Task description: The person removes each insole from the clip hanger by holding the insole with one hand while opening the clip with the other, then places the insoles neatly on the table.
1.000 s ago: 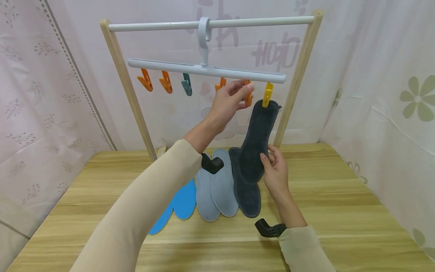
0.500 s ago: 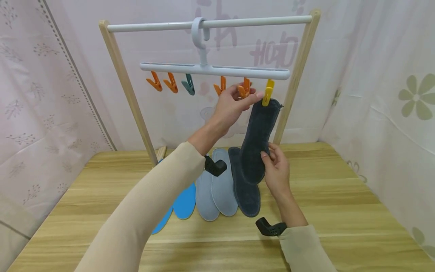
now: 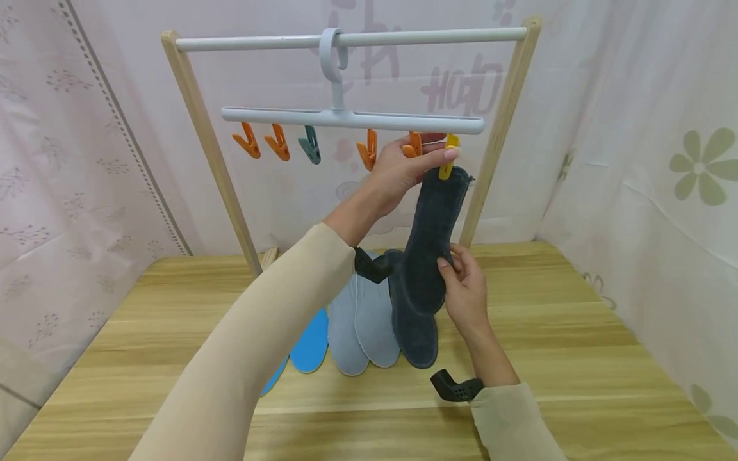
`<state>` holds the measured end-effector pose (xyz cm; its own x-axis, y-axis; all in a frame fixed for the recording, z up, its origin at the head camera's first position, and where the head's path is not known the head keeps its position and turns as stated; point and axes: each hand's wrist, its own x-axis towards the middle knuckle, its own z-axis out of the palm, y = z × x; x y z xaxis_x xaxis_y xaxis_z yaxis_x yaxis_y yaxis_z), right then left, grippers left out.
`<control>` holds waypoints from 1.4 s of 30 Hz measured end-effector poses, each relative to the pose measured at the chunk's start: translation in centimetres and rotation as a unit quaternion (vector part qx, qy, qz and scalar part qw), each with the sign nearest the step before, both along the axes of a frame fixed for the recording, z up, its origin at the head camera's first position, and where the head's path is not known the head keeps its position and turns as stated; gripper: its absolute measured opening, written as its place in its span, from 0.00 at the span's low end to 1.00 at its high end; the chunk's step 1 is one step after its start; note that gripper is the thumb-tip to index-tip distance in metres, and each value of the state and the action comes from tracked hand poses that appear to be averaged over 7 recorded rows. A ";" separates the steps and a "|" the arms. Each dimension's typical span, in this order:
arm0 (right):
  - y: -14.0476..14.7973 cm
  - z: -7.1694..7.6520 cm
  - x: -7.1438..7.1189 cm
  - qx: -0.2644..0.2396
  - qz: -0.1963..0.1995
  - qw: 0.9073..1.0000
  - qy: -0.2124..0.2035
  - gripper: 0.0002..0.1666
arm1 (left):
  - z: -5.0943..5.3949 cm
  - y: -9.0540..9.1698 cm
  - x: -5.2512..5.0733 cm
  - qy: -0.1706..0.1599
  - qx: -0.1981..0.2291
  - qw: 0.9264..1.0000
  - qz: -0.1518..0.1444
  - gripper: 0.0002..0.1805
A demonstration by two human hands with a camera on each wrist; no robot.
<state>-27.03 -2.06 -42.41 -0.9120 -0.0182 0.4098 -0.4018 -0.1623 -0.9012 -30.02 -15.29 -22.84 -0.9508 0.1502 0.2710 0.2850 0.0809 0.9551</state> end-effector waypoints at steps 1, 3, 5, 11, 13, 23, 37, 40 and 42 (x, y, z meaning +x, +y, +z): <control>0.0 0.0 0.0 -0.001 0.002 1.000 0.001 0.19 | 0.0 0.0 -0.1 -0.007 0.006 1.000 -0.006 0.21; 0.0 0.0 -0.1 -0.007 0.007 1.000 0.004 0.19 | 0.2 -0.1 -0.2 -0.021 0.009 1.000 -0.018 0.20; 0.1 -0.1 -0.1 -0.009 0.011 1.000 0.009 0.19 | 0.2 -0.1 -0.2 -0.033 0.003 0.999 -0.026 0.20; 0.2 -0.1 -0.1 -0.010 0.016 1.000 0.021 0.18 | 0.2 0.0 -0.1 -0.045 -0.020 0.999 -0.015 0.21; 0.2 -0.1 0.0 -0.009 0.017 1.000 0.022 0.18 | 0.2 0.2 -0.1 -0.035 -0.023 0.999 -0.005 0.21; 0.6 0.0 0.0 -0.004 0.006 1.000 0.012 0.19 | 0.3 1.0 0.2 0.003 -0.001 1.000 0.028 0.19; 2.2 -0.5 -0.6 0.006 -0.010 1.000 -0.028 0.18 | 0.5 1.4 0.3 0.008 0.034 0.999 0.022 0.18; 2.9 -0.7 -0.9 0.020 -0.008 0.999 -0.045 0.18 | 0.5 1.4 0.3 0.006 0.038 0.999 0.023 0.18; 3.3 -0.9 -1.0 0.032 -0.005 0.998 -0.052 0.18 | 0.4 1.4 0.2 0.006 0.039 0.999 0.025 0.18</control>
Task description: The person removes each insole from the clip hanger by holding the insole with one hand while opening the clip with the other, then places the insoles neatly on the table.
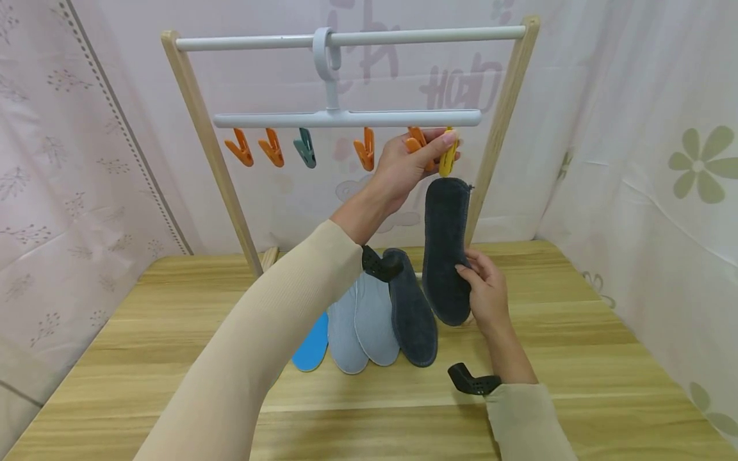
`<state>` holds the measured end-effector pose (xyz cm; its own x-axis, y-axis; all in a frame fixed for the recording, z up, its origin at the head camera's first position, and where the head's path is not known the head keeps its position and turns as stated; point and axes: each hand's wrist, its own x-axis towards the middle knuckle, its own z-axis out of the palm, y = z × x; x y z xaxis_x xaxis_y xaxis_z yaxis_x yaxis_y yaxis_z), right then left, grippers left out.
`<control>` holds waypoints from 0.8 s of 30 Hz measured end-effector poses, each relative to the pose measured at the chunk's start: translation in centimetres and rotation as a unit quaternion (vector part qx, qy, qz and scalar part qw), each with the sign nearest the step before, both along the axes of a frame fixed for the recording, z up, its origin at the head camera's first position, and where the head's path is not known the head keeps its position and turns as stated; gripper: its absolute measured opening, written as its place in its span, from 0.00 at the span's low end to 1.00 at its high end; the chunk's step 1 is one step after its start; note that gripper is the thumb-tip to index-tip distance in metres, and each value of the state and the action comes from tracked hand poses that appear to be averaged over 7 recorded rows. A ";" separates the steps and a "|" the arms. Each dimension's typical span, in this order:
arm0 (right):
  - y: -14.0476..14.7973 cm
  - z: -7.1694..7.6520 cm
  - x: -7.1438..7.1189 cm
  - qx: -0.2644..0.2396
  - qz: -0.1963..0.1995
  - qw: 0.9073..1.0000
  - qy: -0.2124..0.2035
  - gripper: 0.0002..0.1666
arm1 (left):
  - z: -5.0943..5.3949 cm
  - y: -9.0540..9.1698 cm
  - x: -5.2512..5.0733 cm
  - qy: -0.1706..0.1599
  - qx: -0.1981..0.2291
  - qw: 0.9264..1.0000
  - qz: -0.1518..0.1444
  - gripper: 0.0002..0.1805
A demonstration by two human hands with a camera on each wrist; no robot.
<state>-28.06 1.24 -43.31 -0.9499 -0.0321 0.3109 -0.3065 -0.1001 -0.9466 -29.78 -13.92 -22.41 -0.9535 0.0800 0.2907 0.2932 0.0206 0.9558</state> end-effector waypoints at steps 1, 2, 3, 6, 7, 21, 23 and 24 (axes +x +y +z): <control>0.3 -0.1 -0.1 0.008 0.001 1.000 -0.004 0.19 | 0.0 0.0 0.0 -0.001 0.000 1.000 0.001 0.18; 0.5 -0.2 -0.2 0.014 0.003 1.000 -0.009 0.19 | 0.0 0.0 0.0 -0.001 -0.002 1.000 0.002 0.19; 0.7 -0.3 -0.3 0.018 0.006 1.000 -0.014 0.19 | 0.0 0.0 0.0 -0.002 -0.002 1.000 0.003 0.19; 1.5 -0.6 -0.5 0.042 0.026 0.998 -0.032 0.19 | -0.1 0.0 -0.1 -0.003 -0.003 1.000 0.004 0.18; 1.7 -0.6 -0.6 0.049 0.037 0.997 -0.036 0.19 | -0.1 0.0 -0.1 -0.004 -0.003 1.000 0.004 0.18; 2.9 -1.5 -0.9 0.214 0.103 0.965 -0.114 0.26 | 0.0 -0.2 0.4 -0.014 -0.019 1.000 -0.010 0.17; 2.9 -1.7 -0.9 0.235 0.111 0.958 -0.119 0.26 | 0.0 -0.2 0.4 -0.016 -0.018 1.000 -0.013 0.18; 2.9 -1.8 -0.9 0.244 0.115 0.955 -0.120 0.27 | 0.0 -0.1 0.4 -0.018 -0.017 1.000 -0.014 0.18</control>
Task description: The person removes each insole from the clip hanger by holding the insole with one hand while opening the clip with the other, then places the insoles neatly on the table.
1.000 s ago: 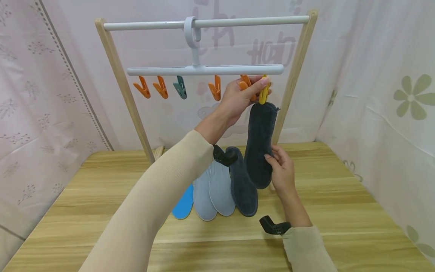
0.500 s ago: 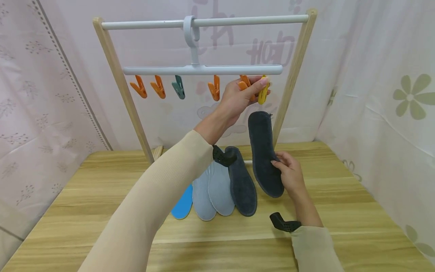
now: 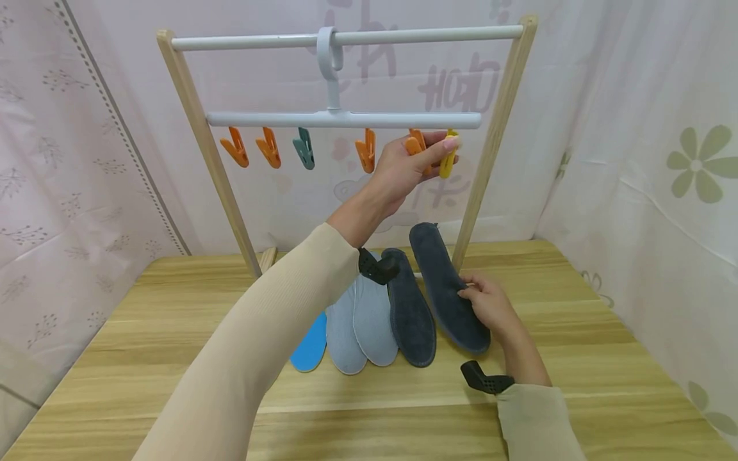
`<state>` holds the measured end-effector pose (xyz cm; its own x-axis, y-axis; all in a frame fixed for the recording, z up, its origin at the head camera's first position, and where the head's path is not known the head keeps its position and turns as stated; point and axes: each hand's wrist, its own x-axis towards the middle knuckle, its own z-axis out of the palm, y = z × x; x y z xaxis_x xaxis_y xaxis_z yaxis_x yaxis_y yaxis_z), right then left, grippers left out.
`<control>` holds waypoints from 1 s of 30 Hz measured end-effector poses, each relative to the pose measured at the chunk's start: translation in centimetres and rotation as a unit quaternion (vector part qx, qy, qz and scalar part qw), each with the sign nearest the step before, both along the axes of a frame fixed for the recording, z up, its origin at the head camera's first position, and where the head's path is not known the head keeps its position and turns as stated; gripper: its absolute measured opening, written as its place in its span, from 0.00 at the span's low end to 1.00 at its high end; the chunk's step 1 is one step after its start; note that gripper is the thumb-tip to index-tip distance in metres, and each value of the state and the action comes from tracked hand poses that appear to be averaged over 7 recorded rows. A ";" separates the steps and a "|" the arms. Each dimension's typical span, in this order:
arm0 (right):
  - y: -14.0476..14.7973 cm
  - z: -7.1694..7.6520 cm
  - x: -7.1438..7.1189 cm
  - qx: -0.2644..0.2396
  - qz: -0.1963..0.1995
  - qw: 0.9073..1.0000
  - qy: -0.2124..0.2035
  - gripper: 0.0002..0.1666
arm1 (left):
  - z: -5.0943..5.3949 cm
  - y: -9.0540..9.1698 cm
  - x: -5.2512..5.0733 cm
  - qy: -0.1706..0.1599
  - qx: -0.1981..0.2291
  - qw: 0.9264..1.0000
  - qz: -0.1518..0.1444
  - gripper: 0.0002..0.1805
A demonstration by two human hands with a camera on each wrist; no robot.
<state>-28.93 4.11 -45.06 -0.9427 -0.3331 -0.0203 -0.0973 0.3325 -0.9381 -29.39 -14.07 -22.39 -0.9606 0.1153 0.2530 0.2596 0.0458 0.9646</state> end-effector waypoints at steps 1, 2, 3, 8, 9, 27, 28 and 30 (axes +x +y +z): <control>0.0 -0.1 0.0 0.009 0.004 1.000 -0.002 0.27 | 0.0 0.0 0.0 -0.002 0.005 1.000 -0.003 0.19; 0.0 -0.1 0.0 0.014 0.006 1.000 -0.006 0.27 | 0.1 0.1 0.0 -0.005 0.010 1.000 -0.005 0.19; 0.0 -0.2 0.0 0.022 0.007 1.000 -0.007 0.28 | 0.1 0.1 0.0 -0.008 0.014 1.000 -0.006 0.19; -0.3 -0.6 0.0 0.038 0.004 0.999 -0.010 0.27 | 0.3 0.3 0.0 -0.023 0.027 0.999 -0.011 0.19; -0.3 -0.7 0.0 0.039 0.004 0.999 -0.008 0.27 | 0.4 0.3 0.0 -0.025 0.027 0.999 -0.010 0.19; -1.1 -0.8 0.2 0.160 0.004 0.985 0.064 0.21 | 0.3 0.3 0.4 -0.034 0.025 0.999 -0.005 0.21; -1.1 -0.7 0.2 0.174 0.002 0.982 0.075 0.21 | 0.2 0.2 0.4 -0.034 0.029 0.999 -0.004 0.21; -1.3 -0.5 0.3 0.191 -0.001 0.977 0.091 0.20 | 0.2 0.2 0.4 -0.036 0.037 0.999 -0.002 0.21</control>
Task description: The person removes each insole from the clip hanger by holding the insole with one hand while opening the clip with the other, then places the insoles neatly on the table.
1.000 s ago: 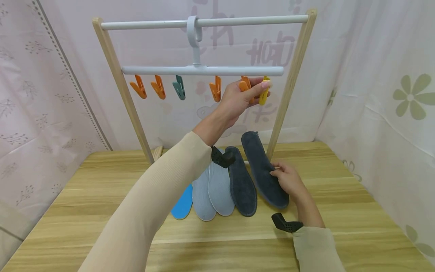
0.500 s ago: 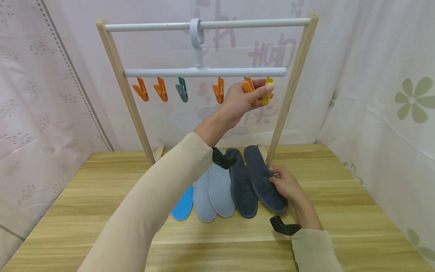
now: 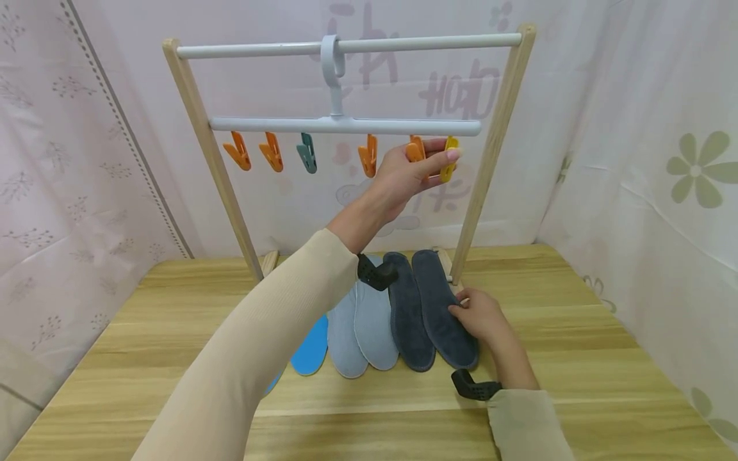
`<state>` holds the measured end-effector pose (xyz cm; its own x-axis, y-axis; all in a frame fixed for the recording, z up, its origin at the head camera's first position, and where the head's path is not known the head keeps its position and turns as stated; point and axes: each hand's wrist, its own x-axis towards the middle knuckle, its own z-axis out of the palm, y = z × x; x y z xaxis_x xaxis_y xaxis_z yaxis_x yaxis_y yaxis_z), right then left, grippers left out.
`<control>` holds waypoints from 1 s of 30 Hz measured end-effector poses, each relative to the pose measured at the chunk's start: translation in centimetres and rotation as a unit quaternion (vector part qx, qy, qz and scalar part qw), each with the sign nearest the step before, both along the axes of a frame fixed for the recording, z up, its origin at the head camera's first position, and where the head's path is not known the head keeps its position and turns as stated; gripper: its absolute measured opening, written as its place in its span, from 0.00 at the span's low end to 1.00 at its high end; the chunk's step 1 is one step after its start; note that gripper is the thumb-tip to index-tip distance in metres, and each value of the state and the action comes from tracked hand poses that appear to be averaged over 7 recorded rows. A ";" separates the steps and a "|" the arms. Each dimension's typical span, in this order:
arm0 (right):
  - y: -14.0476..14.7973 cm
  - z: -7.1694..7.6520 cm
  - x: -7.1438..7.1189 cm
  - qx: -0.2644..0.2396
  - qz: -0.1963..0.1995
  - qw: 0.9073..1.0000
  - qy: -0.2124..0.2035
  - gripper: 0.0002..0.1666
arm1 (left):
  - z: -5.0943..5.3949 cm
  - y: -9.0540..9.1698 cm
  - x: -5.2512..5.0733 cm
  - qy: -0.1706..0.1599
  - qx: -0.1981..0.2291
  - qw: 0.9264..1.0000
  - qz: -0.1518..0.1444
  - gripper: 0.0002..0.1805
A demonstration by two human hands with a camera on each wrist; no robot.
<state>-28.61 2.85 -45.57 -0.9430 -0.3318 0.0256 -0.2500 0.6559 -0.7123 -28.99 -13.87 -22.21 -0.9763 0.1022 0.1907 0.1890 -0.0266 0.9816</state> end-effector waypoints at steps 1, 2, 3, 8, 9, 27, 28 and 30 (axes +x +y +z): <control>-0.1 0.1 0.1 0.008 0.000 1.000 0.008 0.19 | 0.0 -0.1 0.0 -0.001 0.004 1.000 0.002 0.21; -0.3 0.2 0.1 0.018 -0.003 1.000 0.014 0.19 | 0.0 -0.2 0.0 -0.002 0.005 1.000 0.003 0.21; -0.4 0.4 0.2 0.031 -0.006 0.999 0.021 0.19 | 0.0 -0.3 0.0 -0.002 0.006 1.000 0.005 0.20; -0.8 1.4 0.5 0.093 -0.038 0.994 0.042 0.18 | -0.1 -0.7 -0.1 0.002 0.003 1.000 0.011 0.20; -0.9 1.5 0.6 0.102 -0.041 0.993 0.044 0.18 | -0.2 -0.7 -0.2 0.002 0.000 1.000 0.011 0.21; -0.3 3.1 0.9 0.056 -0.050 0.984 0.159 0.32 | -5.3 -3.5 3.8 0.019 -0.224 0.974 0.025 0.39; -0.1 3.4 1.0 0.050 -0.048 0.983 0.169 0.34 | -6.0 -4.0 4.6 0.030 -0.273 0.961 0.027 0.39; 0.1 4.0 1.2 0.036 -0.045 0.981 0.184 0.37 | -7.4 -5.0 6.2 0.050 -0.371 0.926 0.042 0.38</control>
<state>-27.41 2.91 -41.61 -0.9000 -0.2611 0.3489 -0.4201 0.7327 -0.5354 -22.80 -18.84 -29.61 -0.9680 0.1652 0.1888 0.2507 0.6672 0.7014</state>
